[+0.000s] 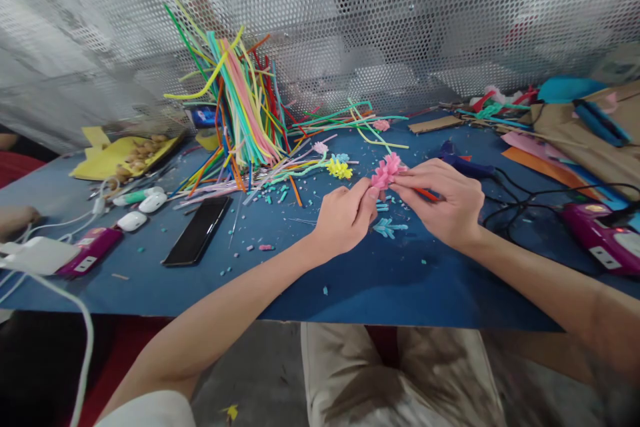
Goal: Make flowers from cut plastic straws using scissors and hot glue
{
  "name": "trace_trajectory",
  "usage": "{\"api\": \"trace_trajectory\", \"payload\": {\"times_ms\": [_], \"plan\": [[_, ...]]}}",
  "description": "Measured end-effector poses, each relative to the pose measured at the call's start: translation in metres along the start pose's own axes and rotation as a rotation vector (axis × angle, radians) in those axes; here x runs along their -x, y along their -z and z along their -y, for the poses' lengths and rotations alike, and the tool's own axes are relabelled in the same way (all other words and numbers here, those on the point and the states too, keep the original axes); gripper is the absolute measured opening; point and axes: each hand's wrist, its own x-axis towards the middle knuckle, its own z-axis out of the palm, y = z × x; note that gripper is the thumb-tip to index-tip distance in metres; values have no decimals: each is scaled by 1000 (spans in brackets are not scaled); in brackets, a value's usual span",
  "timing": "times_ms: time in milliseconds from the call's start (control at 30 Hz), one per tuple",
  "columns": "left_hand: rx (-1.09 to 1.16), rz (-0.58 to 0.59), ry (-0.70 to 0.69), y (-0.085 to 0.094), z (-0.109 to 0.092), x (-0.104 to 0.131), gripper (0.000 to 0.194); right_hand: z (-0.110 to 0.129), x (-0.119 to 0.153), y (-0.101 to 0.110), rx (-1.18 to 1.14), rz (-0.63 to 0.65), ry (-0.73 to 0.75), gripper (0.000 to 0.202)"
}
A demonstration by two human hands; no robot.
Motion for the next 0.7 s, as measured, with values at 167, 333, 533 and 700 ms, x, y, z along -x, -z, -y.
{"api": "trace_trajectory", "payload": {"times_ms": [167, 333, 533, 700], "plan": [[343, -41, 142, -2, -5, 1, 39, -1, 3, -3, -91, 94, 3, 33], [470, -72, 174, -4, -8, 2, 38, -1, 2, -5, -133, 103, 7, 35], [481, -63, 180, -3, -7, 2, 36, -6, 5, -5, -136, 128, 53, 39], [158, 23, 38, 7, -3, -2, 41, -1, 2, -1, -120, 136, -64, 26]]}}
